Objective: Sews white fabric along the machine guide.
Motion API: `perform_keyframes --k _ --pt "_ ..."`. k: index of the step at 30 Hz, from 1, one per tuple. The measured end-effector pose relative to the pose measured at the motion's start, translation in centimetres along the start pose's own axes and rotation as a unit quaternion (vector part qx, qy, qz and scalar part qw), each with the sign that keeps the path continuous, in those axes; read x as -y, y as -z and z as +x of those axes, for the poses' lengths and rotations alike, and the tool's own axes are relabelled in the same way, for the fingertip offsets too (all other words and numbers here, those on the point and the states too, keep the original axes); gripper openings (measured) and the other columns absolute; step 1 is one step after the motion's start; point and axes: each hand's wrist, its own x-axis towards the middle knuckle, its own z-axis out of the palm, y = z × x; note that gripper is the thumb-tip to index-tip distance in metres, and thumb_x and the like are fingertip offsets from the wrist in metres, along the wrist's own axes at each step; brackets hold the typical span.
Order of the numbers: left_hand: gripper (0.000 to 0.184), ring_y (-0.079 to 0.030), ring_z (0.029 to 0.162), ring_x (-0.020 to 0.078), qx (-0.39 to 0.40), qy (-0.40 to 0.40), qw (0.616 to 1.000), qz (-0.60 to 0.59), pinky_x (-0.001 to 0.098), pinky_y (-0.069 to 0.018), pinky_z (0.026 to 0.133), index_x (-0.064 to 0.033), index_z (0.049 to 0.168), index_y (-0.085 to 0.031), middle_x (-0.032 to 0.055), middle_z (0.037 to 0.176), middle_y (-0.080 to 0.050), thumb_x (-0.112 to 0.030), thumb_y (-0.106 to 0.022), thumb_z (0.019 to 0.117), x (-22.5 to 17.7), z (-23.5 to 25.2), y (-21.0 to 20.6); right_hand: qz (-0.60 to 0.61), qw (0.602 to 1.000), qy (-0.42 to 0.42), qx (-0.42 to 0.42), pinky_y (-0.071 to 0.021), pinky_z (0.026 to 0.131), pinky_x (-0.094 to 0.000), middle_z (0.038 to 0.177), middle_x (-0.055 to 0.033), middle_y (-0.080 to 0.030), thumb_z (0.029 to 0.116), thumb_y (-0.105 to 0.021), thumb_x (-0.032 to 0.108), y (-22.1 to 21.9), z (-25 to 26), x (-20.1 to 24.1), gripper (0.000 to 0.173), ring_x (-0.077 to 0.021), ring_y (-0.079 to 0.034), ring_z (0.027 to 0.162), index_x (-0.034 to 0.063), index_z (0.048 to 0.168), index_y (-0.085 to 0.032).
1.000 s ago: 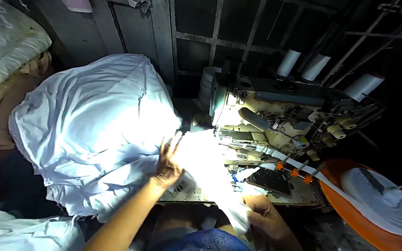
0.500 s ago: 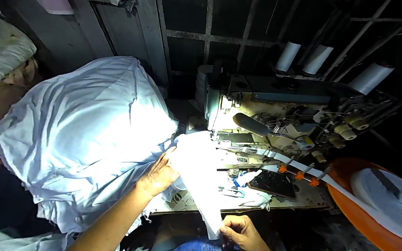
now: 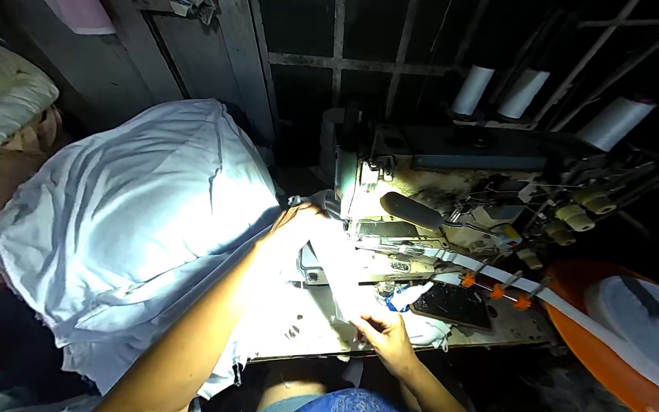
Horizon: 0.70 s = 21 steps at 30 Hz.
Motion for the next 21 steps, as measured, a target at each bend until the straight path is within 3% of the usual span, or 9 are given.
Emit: perform_keyframes --k 2,6,9,11,14,19,21 --pt "0.02 -0.064 0.116 0.0409 -0.005 0.017 1.0 -0.006 0.0576 -0.0489 0.096 0.001 0.11 -0.074 0.0212 0.114 -0.07 0.002 -0.058 0.0981 0.0 1.1 0.5 -0.004 1.0 -0.003 -0.009 -0.0585 0.062 -0.0198 0.074 -0.0037 -0.072 0.0963 -0.064 0.007 -0.2 1.2 -0.3 0.017 -0.0036 -0.068 0.063 -0.0036 0.089 -0.074" --pt "0.025 -0.062 0.118 0.0418 0.013 0.052 0.998 -0.034 0.0583 -0.0463 0.1 0.0006 0.118 -0.071 0.0234 0.12 -0.068 -0.007 -0.051 0.1047 1.2 2.5 1.6 -0.009 1.0 0.011 -0.021 -0.0567 0.061 -0.0181 0.076 -0.0044 -0.071 0.0962 -0.062 0.006 -0.6 4.0 0.0 0.017 -0.0026 -0.066 0.063 -0.0051 0.089 -0.073" --pt "0.027 -0.061 0.121 0.0421 -0.091 -0.001 0.995 -0.029 0.0548 -0.045 0.105 0.0046 0.119 -0.07 0.0257 0.123 -0.067 0.006 -0.052 0.0985 2.2 2.4 2.3 -0.018 0.998 0.056 -0.04 -0.0573 0.063 -0.0181 0.077 -0.0048 -0.071 0.0957 -0.063 0.005 -0.9 5.4 0.4 0.016 -0.0028 -0.066 0.066 -0.0048 0.088 -0.072" --pt "0.031 -0.062 0.118 0.0441 -0.202 -0.085 0.975 -0.035 0.0537 -0.0455 0.105 0.0093 0.113 -0.07 0.0284 0.118 -0.068 0.013 -0.053 0.0878 3.2 2.4 2.4 -0.03 0.993 0.1 -0.049 -0.0592 0.065 -0.0196 0.078 -0.0061 -0.071 0.0955 -0.063 0.005 -1.1 5.8 0.4 0.015 -0.0044 -0.068 0.067 -0.0053 0.089 -0.073" --pt "0.028 -0.066 0.11 0.0383 -0.275 -0.169 0.946 -0.021 0.0475 -0.0503 0.1 0.006 0.107 -0.072 0.0232 0.111 -0.07 0.008 -0.058 0.0838 3.5 2.1 2.9 -0.057 0.987 0.138 -0.057 -0.0592 0.066 -0.0213 0.079 -0.0074 -0.071 0.0954 -0.064 0.007 -1.1 6.1 0.2 0.017 -0.0059 -0.068 0.068 -0.0052 0.089 -0.073" --pt "0.021 -0.067 0.108 0.0317 -0.265 -0.241 0.933 -0.034 0.0398 -0.0516 0.1 0.0052 0.103 -0.073 0.0188 0.111 -0.071 0.0 -0.054 0.0944 1.0 -1.0 3.6 0.002 0.993 0.115 -0.027 -0.0583 0.063 -0.0191 0.076 -0.0037 -0.071 0.0964 -0.064 0.005 -0.9 6.0 0.4 0.014 -0.003 -0.067 0.065 -0.0051 0.09 -0.072" --pt "0.021 -0.069 0.105 0.0324 -0.216 -0.211 0.952 -0.056 0.0399 -0.0529 0.096 0.0079 0.101 -0.073 0.0206 0.107 -0.071 0.001 -0.055 0.091 -1.7 -3.1 4.6 0.027 0.995 0.09 -0.015 -0.0581 0.063 -0.0184 0.078 -0.002 -0.071 0.0956 -0.062 0.003 -0.8 5.7 0.7 0.013 -0.0015 -0.066 0.065 -0.005 0.091 -0.071"
